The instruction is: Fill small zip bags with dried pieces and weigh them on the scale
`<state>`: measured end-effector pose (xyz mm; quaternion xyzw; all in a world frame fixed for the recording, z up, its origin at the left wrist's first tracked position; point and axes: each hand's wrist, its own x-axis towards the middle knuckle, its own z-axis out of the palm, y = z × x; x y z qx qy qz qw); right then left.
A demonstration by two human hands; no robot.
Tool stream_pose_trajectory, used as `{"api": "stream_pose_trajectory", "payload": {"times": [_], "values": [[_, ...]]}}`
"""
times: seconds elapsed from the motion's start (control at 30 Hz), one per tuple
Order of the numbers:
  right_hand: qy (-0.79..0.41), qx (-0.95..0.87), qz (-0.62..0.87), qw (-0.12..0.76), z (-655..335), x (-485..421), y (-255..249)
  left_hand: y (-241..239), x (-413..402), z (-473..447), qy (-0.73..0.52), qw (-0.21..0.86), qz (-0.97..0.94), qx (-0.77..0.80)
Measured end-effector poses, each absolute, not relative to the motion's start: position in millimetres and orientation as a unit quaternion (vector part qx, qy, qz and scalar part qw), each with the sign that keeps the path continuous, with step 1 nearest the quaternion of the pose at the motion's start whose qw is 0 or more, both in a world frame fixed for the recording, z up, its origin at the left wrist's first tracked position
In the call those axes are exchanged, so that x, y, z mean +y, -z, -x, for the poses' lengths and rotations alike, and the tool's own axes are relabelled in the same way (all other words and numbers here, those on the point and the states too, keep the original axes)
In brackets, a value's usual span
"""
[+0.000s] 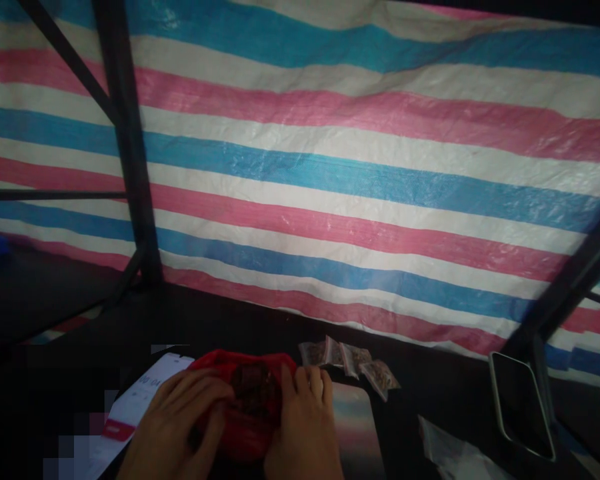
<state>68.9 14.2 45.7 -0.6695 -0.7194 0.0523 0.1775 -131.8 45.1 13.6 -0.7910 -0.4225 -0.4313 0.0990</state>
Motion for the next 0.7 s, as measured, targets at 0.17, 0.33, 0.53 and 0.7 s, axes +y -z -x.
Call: {"api": "stream_pose_trajectory", "payload": {"times": [0.17,0.33,0.53,0.7], "values": [[-0.028,-0.676,0.719,0.156,-73,20,-47,-9,48,124,0.298,-0.046,0.763,-0.572],[0.003,-0.675,0.720,0.163,-79,30,-52,6,52,130,0.274,-0.044,0.755,-0.594],[0.013,-0.660,0.710,0.246,-95,32,-54,41,54,135,0.309,0.049,0.762,-0.567],[-0.007,-0.613,0.714,0.338,-106,43,-61,53,61,128,0.384,0.150,0.747,-0.522]]}}
